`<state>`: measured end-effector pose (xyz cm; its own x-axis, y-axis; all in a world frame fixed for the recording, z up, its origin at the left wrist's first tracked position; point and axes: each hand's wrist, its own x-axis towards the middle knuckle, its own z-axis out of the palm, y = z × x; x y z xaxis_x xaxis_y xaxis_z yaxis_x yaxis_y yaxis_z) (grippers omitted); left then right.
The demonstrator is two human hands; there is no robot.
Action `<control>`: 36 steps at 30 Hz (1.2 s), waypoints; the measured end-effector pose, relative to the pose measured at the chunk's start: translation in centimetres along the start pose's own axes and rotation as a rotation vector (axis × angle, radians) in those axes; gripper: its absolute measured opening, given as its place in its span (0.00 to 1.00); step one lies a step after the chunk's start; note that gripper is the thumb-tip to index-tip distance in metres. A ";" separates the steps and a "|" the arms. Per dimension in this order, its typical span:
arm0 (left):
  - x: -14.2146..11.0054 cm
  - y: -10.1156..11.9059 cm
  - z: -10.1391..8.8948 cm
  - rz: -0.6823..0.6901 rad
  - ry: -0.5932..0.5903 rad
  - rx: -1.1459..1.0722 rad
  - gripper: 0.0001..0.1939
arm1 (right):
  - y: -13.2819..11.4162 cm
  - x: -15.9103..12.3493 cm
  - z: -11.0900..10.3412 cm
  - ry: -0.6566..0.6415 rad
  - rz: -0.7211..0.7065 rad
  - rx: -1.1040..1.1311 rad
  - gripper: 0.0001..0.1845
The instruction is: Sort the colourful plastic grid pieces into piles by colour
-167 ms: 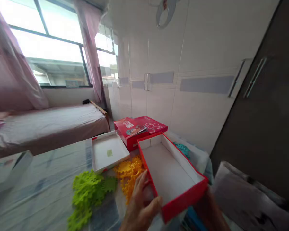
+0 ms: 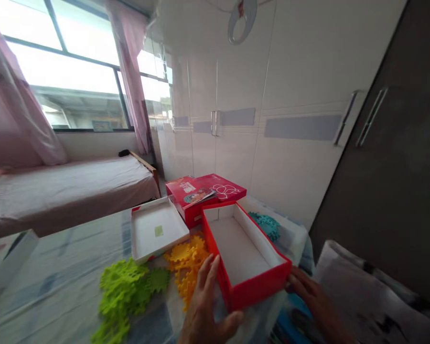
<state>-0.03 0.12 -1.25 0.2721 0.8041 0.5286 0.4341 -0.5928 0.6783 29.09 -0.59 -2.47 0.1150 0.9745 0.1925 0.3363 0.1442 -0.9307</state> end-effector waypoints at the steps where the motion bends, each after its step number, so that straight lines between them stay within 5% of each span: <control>1: 0.2 -0.1 -0.1 0.067 0.015 0.116 0.43 | -0.1 0.7 -0.9 -0.023 -0.001 -0.048 0.18; 6: 1.8 -0.1 -0.6 0.336 0.033 0.500 0.33 | -1.1 8.2 -4.2 0.063 -0.099 -0.377 0.27; 13: 2.5 -2.0 -0.2 0.548 0.052 0.595 0.30 | -0.5 18.8 -0.3 -0.055 0.011 -0.807 0.40; 21: 2.7 -2.7 -0.3 0.580 0.036 0.599 0.31 | -0.7 19.9 2.5 -0.042 -0.135 -0.761 0.23; 28: 2.8 -2.4 -0.2 0.571 0.048 0.574 0.29 | -2.1 21.0 1.9 0.154 -0.135 -0.611 0.20; 32: 2.7 -2.3 -0.2 0.560 0.033 0.555 0.30 | -5.6 20.3 0.7 0.167 -0.133 -0.452 0.23; 36: 2.7 -2.1 -0.2 0.532 0.027 0.529 0.28 | -10.9 17.9 2.0 -0.078 -0.106 -0.024 0.28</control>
<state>-0.34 3.46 -1.16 0.5427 0.4092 0.7335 0.6062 -0.7953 -0.0048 25.66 15.58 10.48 0.0050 0.9645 0.2641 0.3655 0.2440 -0.8983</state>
